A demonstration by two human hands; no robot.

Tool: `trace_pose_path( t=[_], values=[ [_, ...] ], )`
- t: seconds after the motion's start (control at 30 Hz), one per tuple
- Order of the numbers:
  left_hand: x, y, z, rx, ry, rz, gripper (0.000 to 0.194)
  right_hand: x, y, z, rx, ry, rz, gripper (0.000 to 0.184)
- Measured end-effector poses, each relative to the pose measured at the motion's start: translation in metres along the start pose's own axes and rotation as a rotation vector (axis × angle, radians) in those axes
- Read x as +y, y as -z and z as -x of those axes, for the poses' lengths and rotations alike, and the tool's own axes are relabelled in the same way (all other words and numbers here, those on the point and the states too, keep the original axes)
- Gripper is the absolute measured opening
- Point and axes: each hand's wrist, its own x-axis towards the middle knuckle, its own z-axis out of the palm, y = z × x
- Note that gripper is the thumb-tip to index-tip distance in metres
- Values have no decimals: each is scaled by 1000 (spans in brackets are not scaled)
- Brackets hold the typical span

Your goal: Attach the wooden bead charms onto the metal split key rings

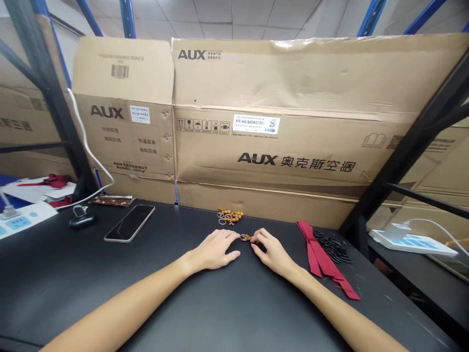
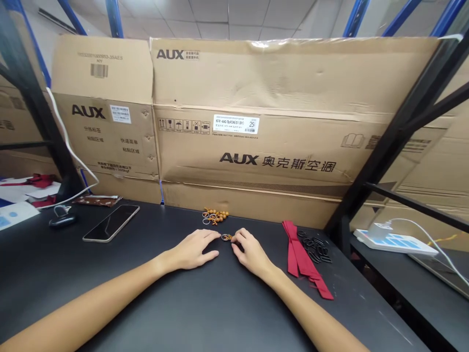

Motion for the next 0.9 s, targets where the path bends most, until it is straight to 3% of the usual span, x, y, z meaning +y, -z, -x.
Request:
trace_pose_path(
  t=[0.23,0.9],
  values=[
    [22,-3,1,12,-26,-67,13,-25,-4,5,-6,37,-197,14],
    [19,-5,1,34,-24,19,13,-30,3,6,90,-80,-284,17]
  ],
)
